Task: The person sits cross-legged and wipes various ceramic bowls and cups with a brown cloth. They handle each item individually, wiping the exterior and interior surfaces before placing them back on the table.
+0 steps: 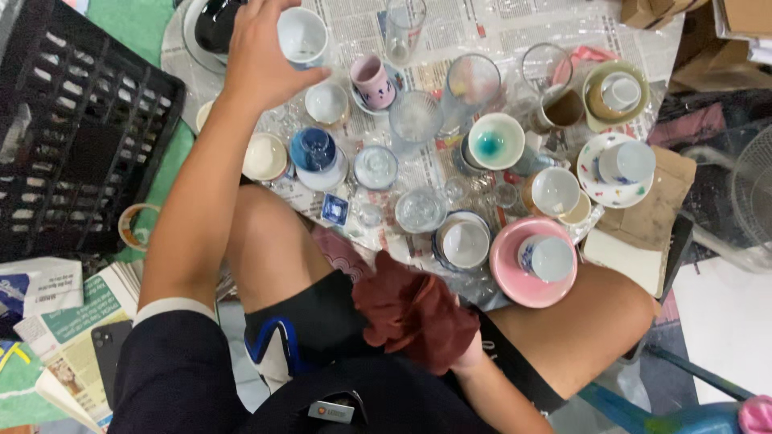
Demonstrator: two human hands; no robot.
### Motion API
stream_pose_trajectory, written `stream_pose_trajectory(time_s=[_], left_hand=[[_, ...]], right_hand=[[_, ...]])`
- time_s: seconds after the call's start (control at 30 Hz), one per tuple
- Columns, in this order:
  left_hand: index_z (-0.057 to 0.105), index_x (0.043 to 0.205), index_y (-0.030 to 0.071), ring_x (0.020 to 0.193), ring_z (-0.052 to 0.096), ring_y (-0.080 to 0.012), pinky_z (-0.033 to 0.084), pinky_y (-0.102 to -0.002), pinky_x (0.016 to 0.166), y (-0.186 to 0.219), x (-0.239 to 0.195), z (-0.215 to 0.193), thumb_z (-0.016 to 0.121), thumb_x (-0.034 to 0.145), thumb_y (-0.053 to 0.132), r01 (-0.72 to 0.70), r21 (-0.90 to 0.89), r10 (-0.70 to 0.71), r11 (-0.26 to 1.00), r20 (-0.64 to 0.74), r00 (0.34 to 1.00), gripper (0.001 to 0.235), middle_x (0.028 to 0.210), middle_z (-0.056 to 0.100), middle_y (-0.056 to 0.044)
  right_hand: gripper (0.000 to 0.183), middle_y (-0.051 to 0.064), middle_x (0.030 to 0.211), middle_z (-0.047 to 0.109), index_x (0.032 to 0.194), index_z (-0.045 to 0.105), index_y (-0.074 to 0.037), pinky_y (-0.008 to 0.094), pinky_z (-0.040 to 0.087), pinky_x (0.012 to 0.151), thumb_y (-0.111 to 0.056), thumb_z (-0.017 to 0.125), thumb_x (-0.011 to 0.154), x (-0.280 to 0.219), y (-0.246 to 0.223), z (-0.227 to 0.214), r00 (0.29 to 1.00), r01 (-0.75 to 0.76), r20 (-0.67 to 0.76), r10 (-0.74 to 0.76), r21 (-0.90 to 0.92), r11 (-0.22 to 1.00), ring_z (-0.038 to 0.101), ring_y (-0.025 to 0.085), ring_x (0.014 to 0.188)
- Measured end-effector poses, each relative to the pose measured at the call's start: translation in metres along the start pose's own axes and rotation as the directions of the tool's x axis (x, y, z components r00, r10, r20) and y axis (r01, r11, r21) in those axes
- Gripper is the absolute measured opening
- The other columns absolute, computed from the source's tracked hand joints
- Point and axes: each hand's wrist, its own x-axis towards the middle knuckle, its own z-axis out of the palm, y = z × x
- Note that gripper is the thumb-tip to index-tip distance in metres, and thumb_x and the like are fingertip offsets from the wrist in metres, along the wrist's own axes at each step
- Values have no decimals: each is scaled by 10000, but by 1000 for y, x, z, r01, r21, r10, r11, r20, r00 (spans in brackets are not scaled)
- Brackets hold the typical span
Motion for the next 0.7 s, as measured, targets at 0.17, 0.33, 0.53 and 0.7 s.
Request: stream_pose_trajectory(time_s=[0.17,0.33,0.53,0.7], left_hand=[[568,1296,33,1223,548,-410,457,-485,1023,-48,40,46,998,624,288,133,37,-137,990,156,978,837,1319,566,-181],[594,1282,68,1229,523,-361,431,-558,959,-85,64,100,999,520,348,79,388,-206,918,296,933,906,1285,573,-148],[620,1240,29,1195,535,-343,373,-607,980,-128,75,137,923,538,281,40,596,-254,802,279,926,806,1232,604,-148],[647,1223,38,1231,542,-334,330,-573,1030,-153,59,152,882,591,221,-45,589,-116,807,234,965,699,1219,636,-160]], right_hand=[[748,274,1312,610,1415,475,39,367,592,776,-313,710,798,0,0,12,974,204,-114,-196,60,977,684,404,1116],[755,294,1345,562,1372,487,41,392,552,834,-345,688,755,-13,8,35,988,61,127,-83,169,984,608,433,1167],[531,203,1446,538,1446,465,-22,344,454,1031,-252,465,968,-59,35,91,953,-159,304,-3,507,847,543,317,1311],[457,124,1496,528,1488,445,-61,308,407,1116,-246,349,1080,-96,57,127,947,-26,319,-28,164,986,514,227,1379]])
